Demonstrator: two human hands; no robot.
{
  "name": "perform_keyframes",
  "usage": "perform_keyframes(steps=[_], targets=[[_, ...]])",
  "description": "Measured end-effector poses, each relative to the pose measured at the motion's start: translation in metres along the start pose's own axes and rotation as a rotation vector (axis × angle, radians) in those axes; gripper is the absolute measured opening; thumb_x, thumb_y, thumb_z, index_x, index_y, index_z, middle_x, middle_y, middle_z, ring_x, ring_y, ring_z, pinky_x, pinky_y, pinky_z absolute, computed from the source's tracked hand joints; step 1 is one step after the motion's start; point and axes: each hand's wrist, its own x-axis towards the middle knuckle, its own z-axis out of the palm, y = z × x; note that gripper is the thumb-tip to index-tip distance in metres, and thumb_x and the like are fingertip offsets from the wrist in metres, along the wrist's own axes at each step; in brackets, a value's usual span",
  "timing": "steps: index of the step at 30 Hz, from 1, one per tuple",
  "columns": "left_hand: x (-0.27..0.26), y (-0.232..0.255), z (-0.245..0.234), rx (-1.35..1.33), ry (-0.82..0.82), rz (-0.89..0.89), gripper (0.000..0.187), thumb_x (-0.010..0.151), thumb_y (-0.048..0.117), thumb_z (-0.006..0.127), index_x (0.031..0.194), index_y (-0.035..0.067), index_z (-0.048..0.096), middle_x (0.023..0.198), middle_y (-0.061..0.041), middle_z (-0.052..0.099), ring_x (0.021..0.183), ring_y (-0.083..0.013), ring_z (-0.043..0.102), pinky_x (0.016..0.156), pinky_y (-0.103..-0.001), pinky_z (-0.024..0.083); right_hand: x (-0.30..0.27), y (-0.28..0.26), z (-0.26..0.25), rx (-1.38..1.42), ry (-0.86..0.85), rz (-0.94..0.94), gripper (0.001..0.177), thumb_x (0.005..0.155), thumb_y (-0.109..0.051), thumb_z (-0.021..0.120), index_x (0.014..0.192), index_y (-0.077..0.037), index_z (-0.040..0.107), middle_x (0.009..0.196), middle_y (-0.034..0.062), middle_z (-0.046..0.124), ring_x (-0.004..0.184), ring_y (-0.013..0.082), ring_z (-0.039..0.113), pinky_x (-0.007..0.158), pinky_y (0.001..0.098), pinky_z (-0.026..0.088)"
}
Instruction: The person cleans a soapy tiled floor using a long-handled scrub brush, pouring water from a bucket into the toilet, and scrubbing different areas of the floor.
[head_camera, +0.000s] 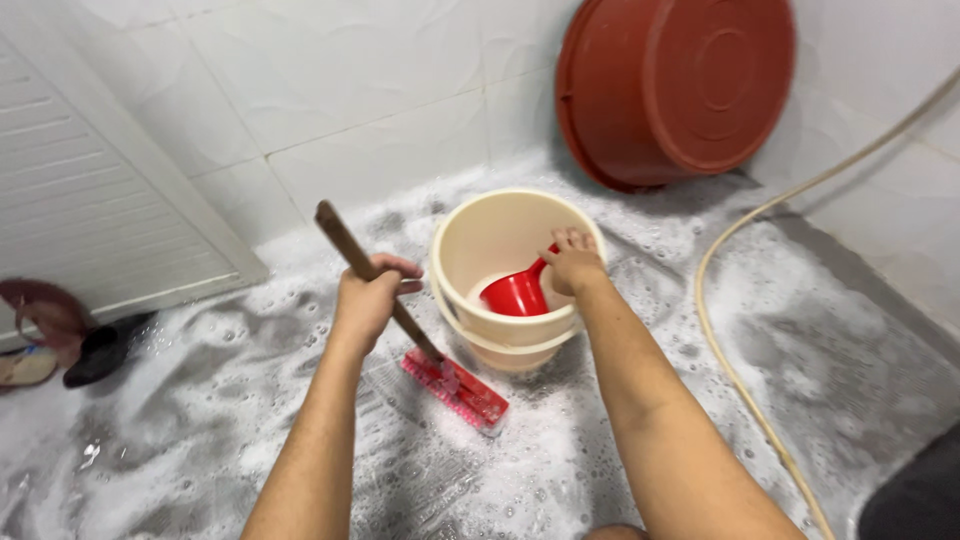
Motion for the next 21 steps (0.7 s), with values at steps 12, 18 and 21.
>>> perform_keyframes(steps=[12,18,21], targets=[[0.006,-0.006,0.015,-0.070,0.058,0.052,0.023,0.086,-0.002,0.049,0.086,0.002,0.072,0.088,-0.010,0.079,0.083,-0.0201,0.079,0.058,-0.027,0.052,0.014,-0.005,0.045,0.120,-0.341,-0.148,0.045,0.083,-0.018,0.058,0.124,-0.019,0.076,0.126,0.0136,0.075,0.117,0.0309,0.070,0.104,0.0396,0.053],[0.006,-0.010,0.011,-0.065,0.061,0.069,0.023,0.085,-0.001,0.048,0.085,0.002,0.071,0.088,-0.011,0.079,0.082,-0.0190,0.079,0.062,-0.029,0.054,-0.064,-0.056,-0.019,0.555,-0.391,-0.011,0.069,0.091,-0.065,0.055,0.133,-0.013,0.068,0.130,0.0137,0.068,0.117,0.0301,0.069,0.104,0.0413,0.046],[0.005,-0.014,0.011,-0.107,0.049,0.095,0.024,0.085,-0.002,0.048,0.085,0.001,0.071,0.087,-0.012,0.078,0.082,-0.0202,0.079,0.068,-0.029,0.059,-0.091,-0.071,-0.032,0.459,-0.466,-0.123,0.068,0.084,-0.051,0.067,0.139,-0.015,0.053,0.130,0.0154,0.063,0.118,0.0297,0.066,0.100,0.0420,0.052]])
